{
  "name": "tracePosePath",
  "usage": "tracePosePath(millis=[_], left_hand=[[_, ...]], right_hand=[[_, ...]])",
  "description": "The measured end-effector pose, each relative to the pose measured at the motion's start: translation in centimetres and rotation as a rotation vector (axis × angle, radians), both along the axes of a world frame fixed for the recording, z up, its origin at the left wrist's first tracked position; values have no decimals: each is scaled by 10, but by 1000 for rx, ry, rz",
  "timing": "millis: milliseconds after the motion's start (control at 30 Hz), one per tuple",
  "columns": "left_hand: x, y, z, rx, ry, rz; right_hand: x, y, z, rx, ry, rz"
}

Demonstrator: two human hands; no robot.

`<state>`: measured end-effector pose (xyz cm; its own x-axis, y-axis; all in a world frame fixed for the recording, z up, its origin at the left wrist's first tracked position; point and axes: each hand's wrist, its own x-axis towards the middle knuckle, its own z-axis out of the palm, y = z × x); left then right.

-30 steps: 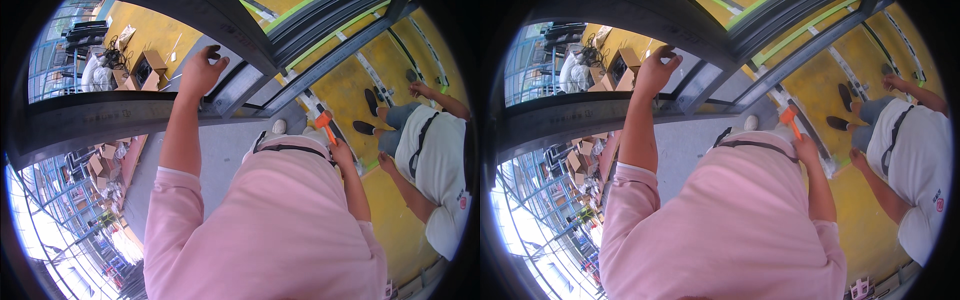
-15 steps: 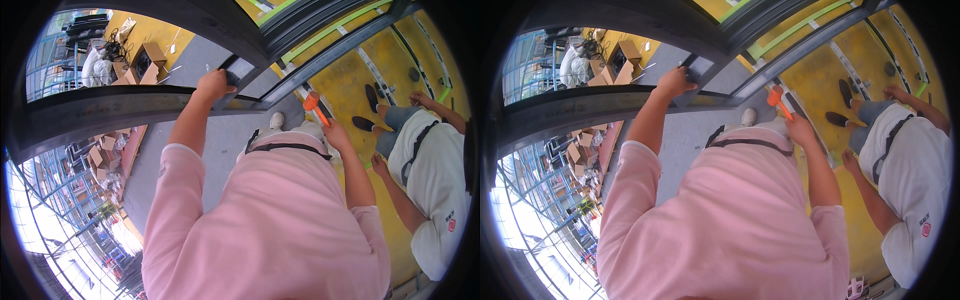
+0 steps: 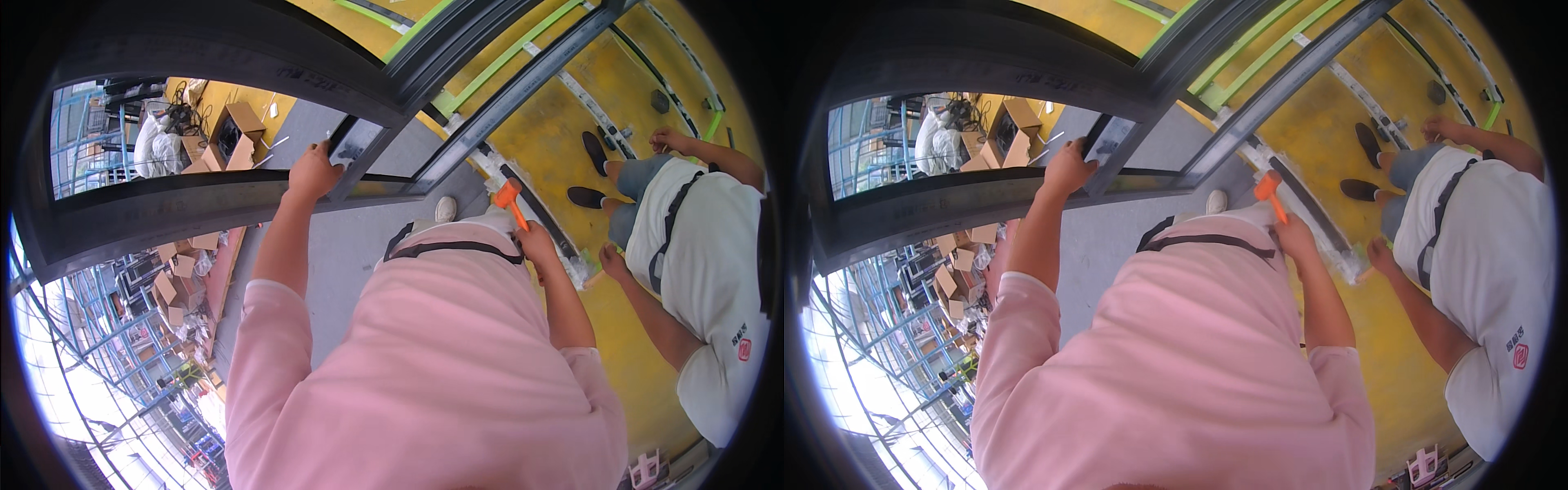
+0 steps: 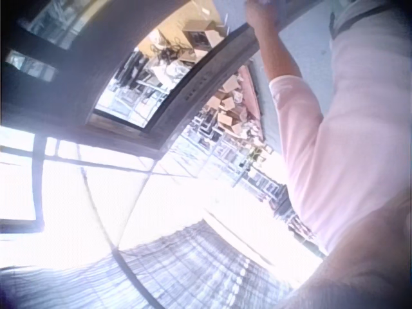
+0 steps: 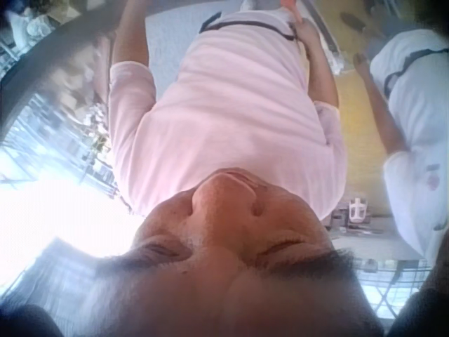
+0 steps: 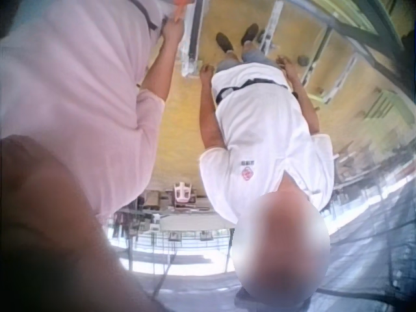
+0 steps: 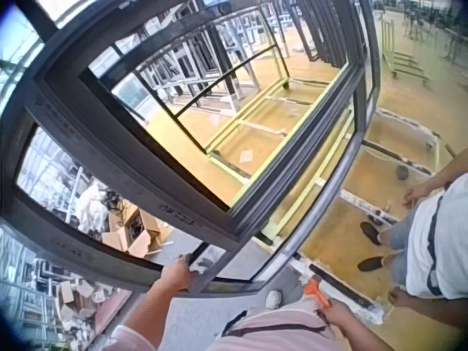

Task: The person applies a sealant to a black window frame component, uses an orange hammer to tap pieces into place, and then wraps plastic film around a bundle of metal frame pieces.

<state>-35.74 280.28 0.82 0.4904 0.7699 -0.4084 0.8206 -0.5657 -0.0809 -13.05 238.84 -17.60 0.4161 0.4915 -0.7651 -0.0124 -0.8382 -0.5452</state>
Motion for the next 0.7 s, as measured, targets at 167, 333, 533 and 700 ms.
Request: tracePosePath(millis=[167, 333, 533, 700], left_hand=[[42, -15, 35, 32, -691, 340], [117, -28, 109, -44, -1105, 470], [120, -15, 101, 360, -1110, 360], [118, -17, 104, 388, -1012, 407]], right_hand=[[12, 32, -15, 151, 114, -78], [35, 126, 81, 467, 429, -176], [41, 207, 127, 625, 474, -197], [29, 222, 111, 621, 545, -278]])
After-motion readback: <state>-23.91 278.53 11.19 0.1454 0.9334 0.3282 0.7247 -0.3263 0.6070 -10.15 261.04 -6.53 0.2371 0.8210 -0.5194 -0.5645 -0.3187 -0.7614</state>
